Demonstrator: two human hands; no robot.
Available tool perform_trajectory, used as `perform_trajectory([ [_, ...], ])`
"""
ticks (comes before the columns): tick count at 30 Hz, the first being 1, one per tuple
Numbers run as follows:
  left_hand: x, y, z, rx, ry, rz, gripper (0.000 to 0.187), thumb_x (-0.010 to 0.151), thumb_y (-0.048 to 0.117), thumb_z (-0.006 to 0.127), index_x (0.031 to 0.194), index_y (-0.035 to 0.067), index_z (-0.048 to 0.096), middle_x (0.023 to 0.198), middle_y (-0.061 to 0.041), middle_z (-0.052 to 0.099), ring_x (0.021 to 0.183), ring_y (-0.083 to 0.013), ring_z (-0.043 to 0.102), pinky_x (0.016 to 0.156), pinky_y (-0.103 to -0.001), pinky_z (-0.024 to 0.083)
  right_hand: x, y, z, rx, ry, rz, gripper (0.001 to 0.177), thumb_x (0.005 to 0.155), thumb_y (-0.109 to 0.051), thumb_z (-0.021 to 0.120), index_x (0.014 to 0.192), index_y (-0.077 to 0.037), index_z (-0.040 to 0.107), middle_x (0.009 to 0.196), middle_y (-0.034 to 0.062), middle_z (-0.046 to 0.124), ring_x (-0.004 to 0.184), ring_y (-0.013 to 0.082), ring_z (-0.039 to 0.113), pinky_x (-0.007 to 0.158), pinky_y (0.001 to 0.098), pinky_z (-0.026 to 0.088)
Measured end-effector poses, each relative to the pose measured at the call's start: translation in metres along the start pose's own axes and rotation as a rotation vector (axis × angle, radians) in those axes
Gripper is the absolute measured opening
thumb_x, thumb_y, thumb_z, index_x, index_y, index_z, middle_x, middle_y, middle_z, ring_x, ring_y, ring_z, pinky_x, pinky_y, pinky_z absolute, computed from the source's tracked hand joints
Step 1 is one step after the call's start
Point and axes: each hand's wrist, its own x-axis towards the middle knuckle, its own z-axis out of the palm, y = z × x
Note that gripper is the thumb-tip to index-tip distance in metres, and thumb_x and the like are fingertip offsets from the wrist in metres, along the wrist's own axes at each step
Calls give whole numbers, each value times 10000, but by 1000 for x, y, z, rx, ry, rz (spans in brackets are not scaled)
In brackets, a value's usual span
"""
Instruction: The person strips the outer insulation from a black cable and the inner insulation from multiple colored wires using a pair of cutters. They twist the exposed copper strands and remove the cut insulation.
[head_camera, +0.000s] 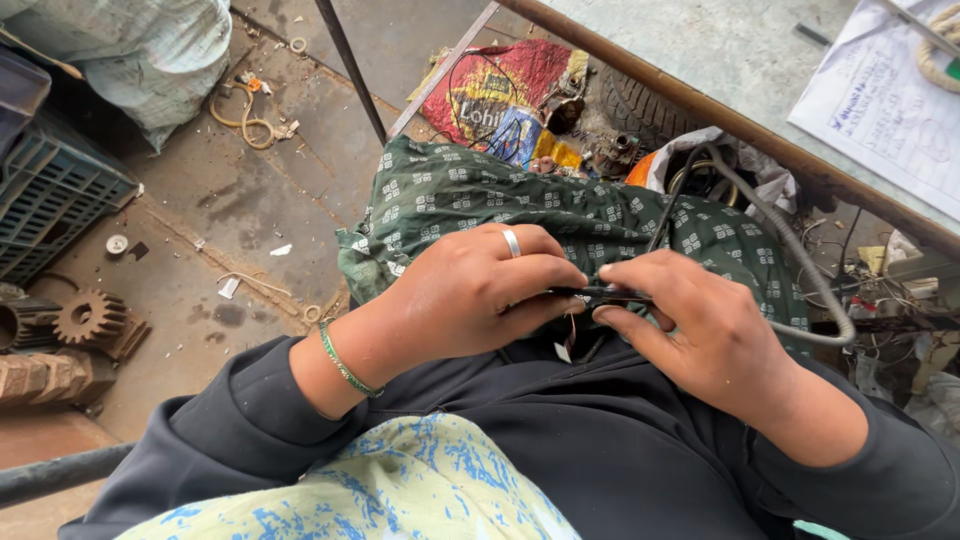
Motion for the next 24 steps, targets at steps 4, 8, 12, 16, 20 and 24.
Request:
perform_trajectory([
  [4,2,1,0,-106,15,-83,97,951,157,763,1008,87,728,965,-45,690,863,-241,707,740,-353,564,3,2,4,-107,79,-201,248,840,-92,811,1050,-22,699,932,114,697,762,261,702,659,352,555],
  [8,4,-6,0,-197,-10,-225,89,943,152,749,999,84,759,913,-53,715,791,-208,712,681,-311,562,9,8,3,-167,107,-282,235,849,-61,810,1055,-7,712,956,127,704,787,277,710,680,363,556],
  [12,7,-16,-3,-432,-75,-538,133,942,176,734,1025,80,775,853,-61,748,730,-218,687,627,-297,542,17,13,7,-173,111,-350,246,857,-48,795,1076,18,705,985,169,705,816,306,706,704,372,565],
  [16,9,-25,-5,-617,-111,-771,223,894,238,721,1076,109,737,830,-57,758,703,-231,685,606,-316,560,29,16,10,-18,-13,-201,200,867,-43,786,1041,12,703,903,133,709,776,271,716,675,348,565],
  [20,4,-25,-7,-155,-71,-474,233,948,329,710,981,103,759,838,-73,728,759,-244,698,649,-361,528,39,15,5,22,-45,-125,213,857,-57,787,1045,6,707,888,137,713,761,251,723,663,339,559],
  [24,5,-15,-14,-205,-200,-612,274,958,381,648,1021,133,747,807,-60,737,730,-247,707,647,-381,525,36,7,-5,-155,15,-223,361,843,-105,794,1173,8,700,983,170,725,842,297,718,734,371,562],
])
